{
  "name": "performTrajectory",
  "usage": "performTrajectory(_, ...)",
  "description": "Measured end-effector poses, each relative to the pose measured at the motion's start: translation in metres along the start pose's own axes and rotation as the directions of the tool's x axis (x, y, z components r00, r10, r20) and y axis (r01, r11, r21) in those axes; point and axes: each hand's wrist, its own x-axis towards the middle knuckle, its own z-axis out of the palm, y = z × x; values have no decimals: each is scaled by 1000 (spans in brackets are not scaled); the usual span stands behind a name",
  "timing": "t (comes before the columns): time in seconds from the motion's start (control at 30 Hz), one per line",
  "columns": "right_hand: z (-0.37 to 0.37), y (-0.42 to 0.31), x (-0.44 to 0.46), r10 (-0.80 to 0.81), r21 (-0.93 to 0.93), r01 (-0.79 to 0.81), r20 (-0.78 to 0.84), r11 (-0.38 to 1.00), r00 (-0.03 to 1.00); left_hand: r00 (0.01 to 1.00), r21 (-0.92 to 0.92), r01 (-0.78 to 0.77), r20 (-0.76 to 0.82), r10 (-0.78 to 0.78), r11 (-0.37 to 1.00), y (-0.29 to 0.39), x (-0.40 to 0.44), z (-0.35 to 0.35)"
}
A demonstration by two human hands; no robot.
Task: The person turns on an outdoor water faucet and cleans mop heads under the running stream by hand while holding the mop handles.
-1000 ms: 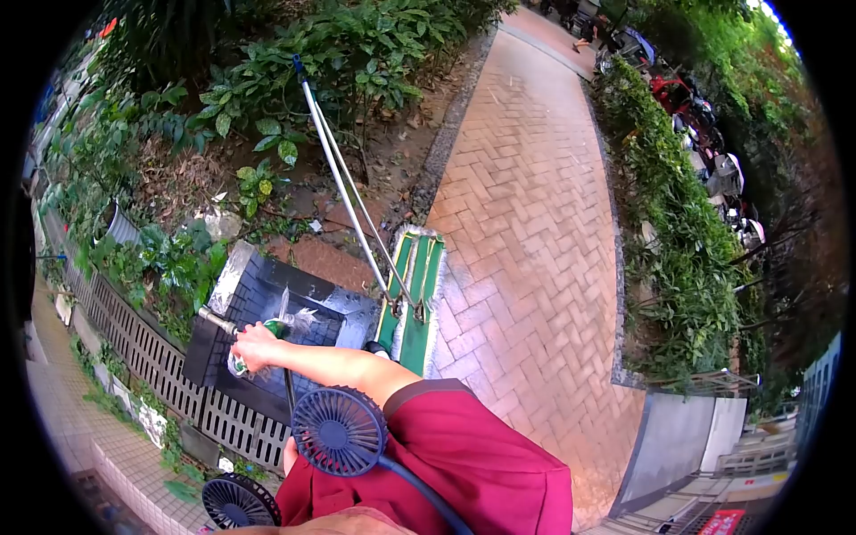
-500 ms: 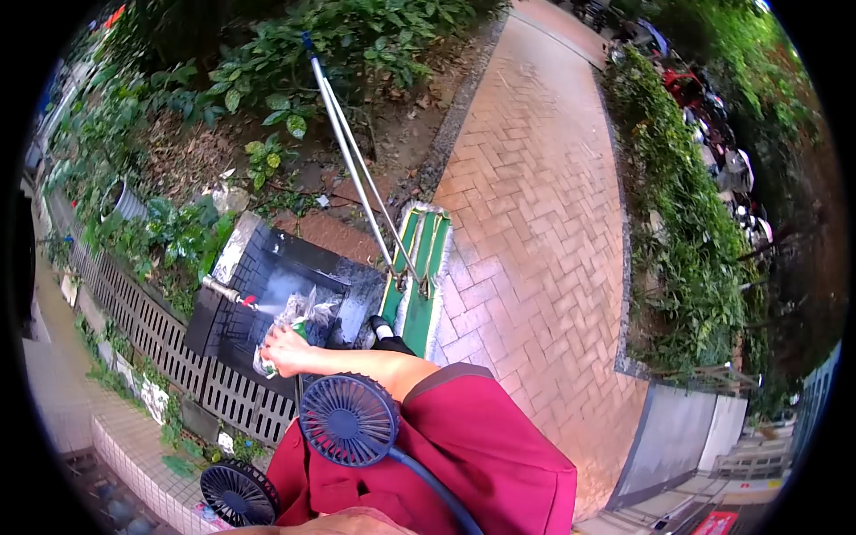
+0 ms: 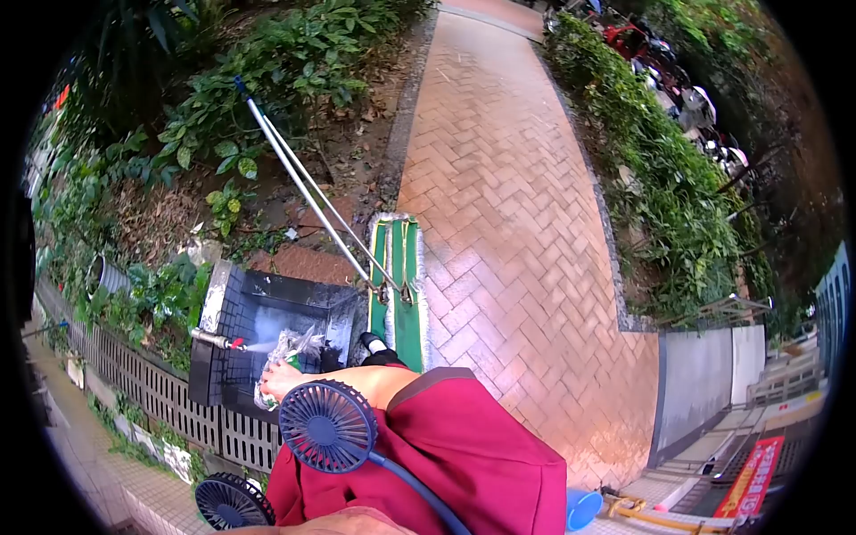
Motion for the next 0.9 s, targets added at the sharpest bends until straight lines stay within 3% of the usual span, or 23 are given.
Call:
performTrajectory(0.53,-29,4,73,28,-13,-26,178,1000,984,998,53,49,-39,-47,997,23,20,18)
performTrajectory(0.9,-38,14,86,83,-12,-82,200,997,976,996,62,80,-41,-78,995,27,24,17)
